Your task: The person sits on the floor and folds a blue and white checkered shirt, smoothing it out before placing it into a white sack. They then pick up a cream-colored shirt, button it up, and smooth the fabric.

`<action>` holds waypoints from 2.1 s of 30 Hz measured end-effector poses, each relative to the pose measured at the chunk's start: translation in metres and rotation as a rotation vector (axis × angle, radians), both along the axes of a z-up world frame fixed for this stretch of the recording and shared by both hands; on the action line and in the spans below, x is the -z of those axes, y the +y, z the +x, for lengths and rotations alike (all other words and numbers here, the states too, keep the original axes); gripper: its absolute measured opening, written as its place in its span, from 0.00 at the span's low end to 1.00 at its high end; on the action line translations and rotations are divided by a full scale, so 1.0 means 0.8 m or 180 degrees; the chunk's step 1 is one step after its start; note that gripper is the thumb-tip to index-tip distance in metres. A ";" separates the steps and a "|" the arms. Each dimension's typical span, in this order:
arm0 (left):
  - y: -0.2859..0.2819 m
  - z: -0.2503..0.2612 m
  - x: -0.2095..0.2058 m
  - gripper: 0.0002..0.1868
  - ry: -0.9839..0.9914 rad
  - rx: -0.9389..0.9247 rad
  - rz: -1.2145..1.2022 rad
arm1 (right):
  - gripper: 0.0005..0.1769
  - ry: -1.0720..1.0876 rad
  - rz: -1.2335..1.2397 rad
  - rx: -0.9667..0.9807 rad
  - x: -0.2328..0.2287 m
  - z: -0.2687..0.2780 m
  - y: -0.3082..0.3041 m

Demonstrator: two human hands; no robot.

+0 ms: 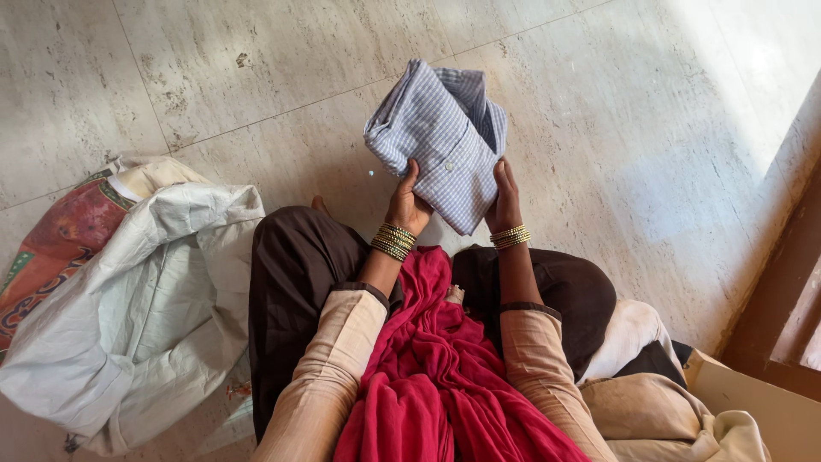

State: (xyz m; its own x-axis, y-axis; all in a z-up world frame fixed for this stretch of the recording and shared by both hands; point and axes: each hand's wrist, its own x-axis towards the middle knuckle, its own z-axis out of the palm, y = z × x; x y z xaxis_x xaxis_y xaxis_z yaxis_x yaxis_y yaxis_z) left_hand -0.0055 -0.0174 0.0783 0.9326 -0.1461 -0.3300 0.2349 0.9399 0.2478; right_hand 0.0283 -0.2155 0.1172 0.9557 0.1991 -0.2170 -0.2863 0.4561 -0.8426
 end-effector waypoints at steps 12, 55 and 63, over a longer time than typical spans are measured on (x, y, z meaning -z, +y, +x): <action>-0.057 -0.049 0.200 0.22 0.1455 0.1124 0.1113 | 0.21 -0.0647 -0.3550 0.0848 0.069 0.011 -0.068; -0.022 -0.020 -0.022 0.36 -0.0577 0.1005 0.7324 | 0.15 -0.2276 -0.4883 -0.0461 0.040 -0.039 0.001; -0.031 0.002 0.021 0.36 -0.1300 0.1044 0.7678 | 0.27 -0.2062 -0.4749 0.0064 0.024 -0.042 0.024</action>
